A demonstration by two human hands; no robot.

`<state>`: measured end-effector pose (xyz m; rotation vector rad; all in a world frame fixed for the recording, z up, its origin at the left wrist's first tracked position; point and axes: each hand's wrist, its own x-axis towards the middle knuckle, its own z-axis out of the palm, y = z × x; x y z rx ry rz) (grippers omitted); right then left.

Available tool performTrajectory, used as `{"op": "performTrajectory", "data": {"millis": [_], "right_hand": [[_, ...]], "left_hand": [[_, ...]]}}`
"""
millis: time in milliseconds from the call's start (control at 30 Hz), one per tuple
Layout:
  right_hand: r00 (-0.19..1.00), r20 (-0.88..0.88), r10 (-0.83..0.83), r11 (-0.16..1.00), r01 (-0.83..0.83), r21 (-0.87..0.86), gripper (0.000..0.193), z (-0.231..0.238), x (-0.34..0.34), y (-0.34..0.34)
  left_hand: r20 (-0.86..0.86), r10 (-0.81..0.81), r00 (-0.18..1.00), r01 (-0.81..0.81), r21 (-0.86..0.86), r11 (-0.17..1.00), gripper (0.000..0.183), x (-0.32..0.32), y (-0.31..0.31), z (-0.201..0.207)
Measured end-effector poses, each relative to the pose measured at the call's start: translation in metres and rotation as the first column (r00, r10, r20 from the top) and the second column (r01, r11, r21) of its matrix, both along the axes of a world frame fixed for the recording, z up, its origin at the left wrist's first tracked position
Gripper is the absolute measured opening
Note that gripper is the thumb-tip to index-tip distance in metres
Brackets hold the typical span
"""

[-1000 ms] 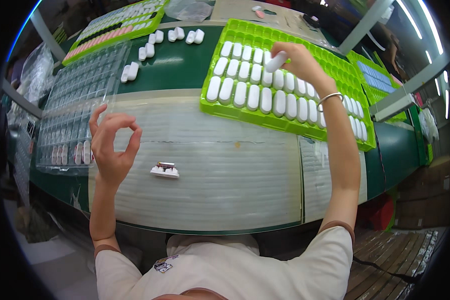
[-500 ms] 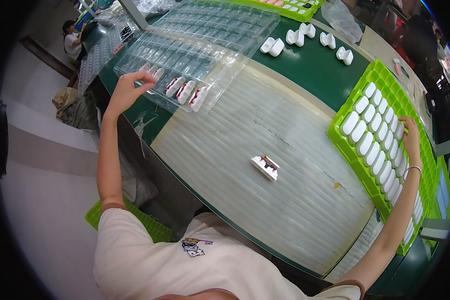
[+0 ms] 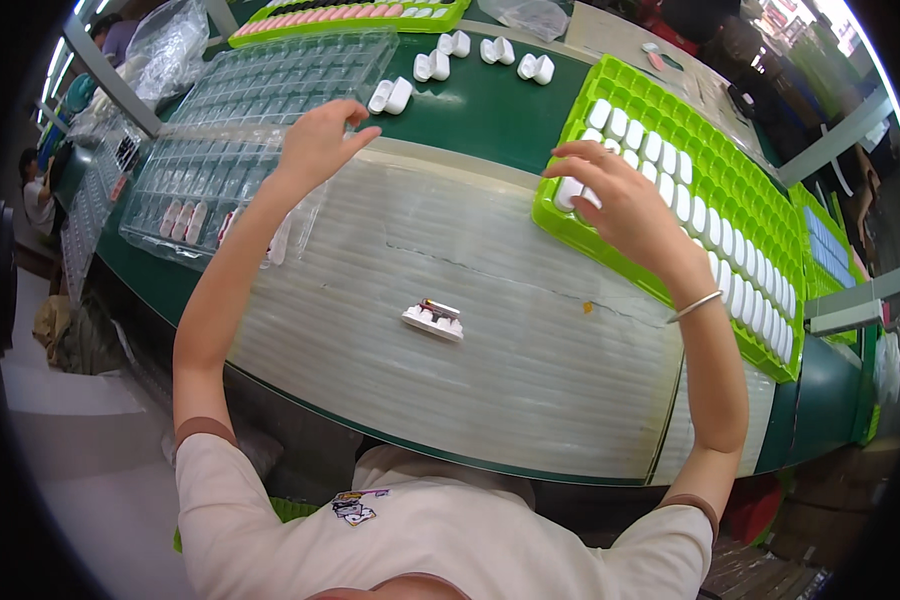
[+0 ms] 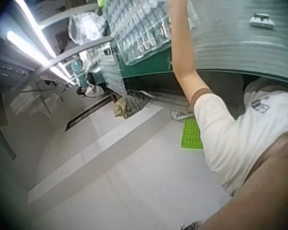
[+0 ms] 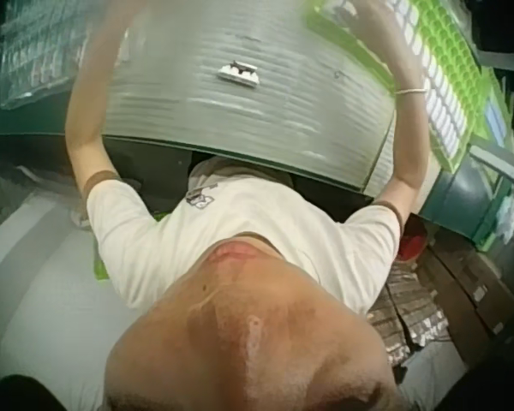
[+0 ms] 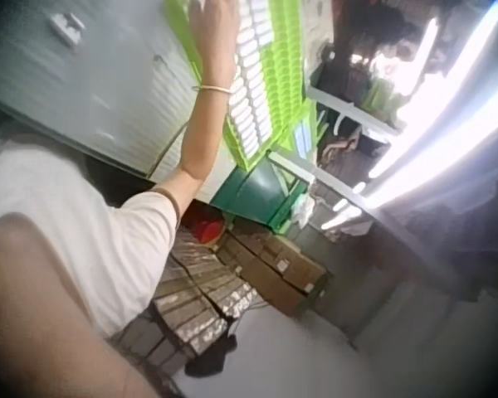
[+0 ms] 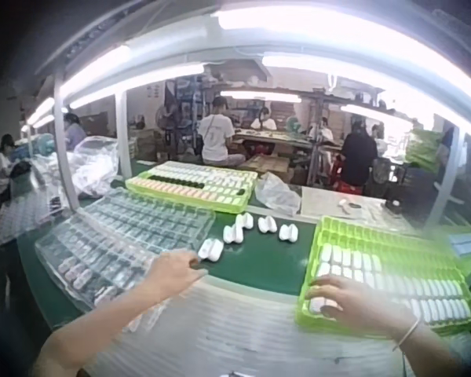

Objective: The person assembles white wireless earbuds by placing small components into charging cases. They repeatedly open and close the cases, insert components, and place the finished units into green trays. The person also handles small batteries and places them into the cases.

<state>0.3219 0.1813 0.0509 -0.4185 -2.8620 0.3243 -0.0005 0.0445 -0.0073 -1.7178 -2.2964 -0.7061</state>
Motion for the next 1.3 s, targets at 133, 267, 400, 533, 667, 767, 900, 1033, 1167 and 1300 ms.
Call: {"op": "performTrajectory", "data": {"millis": [133, 267, 400, 533, 667, 767, 900, 1033, 1167, 1300], "right_hand": [[0.998, -0.011, 0.064, 0.997, -0.065, -0.038, 0.034, 0.000, -0.035, -0.013], [0.991, -0.109, -0.078, 0.866, 0.013, -0.499, 0.045, -0.016, -0.054, -0.010], [0.962, -0.148, -0.230, 0.677, 0.049, -0.734, 0.046, -0.033, -0.052, -0.019], [0.962, -0.240, -0.132, 0.407, -0.168, -0.898, 0.034, -0.052, -0.035, -0.051], [0.941, -0.255, -0.221, 0.284, -0.188, -0.940, 0.029, -0.063, -0.004, -0.073], [0.886, -0.323, -0.333, 0.410, -0.172, -0.896, 0.031, -0.062, 0.013, -0.072], [0.887, -0.279, -0.369, 0.443, -0.096, -0.892, 0.032, -0.053, 0.024, -0.068], [0.908, -0.295, -0.297, 0.552, -0.090, -0.829, 0.036, -0.055, 0.023, -0.071], [0.932, -0.266, -0.248, 0.642, -0.048, -0.765, 0.042, -0.046, 0.013, -0.077], [0.894, -0.299, -0.333, 0.583, -0.054, -0.811, 0.050, -0.039, 0.000, -0.083]], "left_hand": [[-0.356, 0.277, 0.892, -0.281, 0.042, 0.959, 0.042, -0.012, 0.074, -0.023], [-0.317, 0.175, 0.932, -0.218, -0.106, 0.970, 0.042, -0.007, 0.085, -0.027], [-0.211, -0.313, 0.926, 0.330, 0.050, 0.943, 0.031, 0.057, 0.027, 0.003], [-0.152, -0.498, 0.854, 0.517, 0.144, 0.844, 0.030, 0.121, -0.032, 0.015], [0.057, -0.530, 0.846, 0.490, 0.310, 0.815, 0.033, 0.149, -0.069, 0.014], [0.191, -0.554, 0.810, 0.559, 0.030, 0.829, 0.036, 0.144, -0.093, 0.002], [0.451, -0.477, 0.754, 0.573, -0.097, 0.814, 0.038, 0.140, -0.092, -0.011], [0.933, -0.260, 0.248, 0.500, 0.106, 0.859, 0.031, 0.139, -0.071, 0.016], [0.955, -0.291, -0.058, 0.368, 0.291, 0.883, 0.031, 0.148, -0.046, 0.040], [0.927, -0.354, 0.121, 0.286, 0.309, 0.907, 0.026, 0.149, -0.033, 0.047]]}}
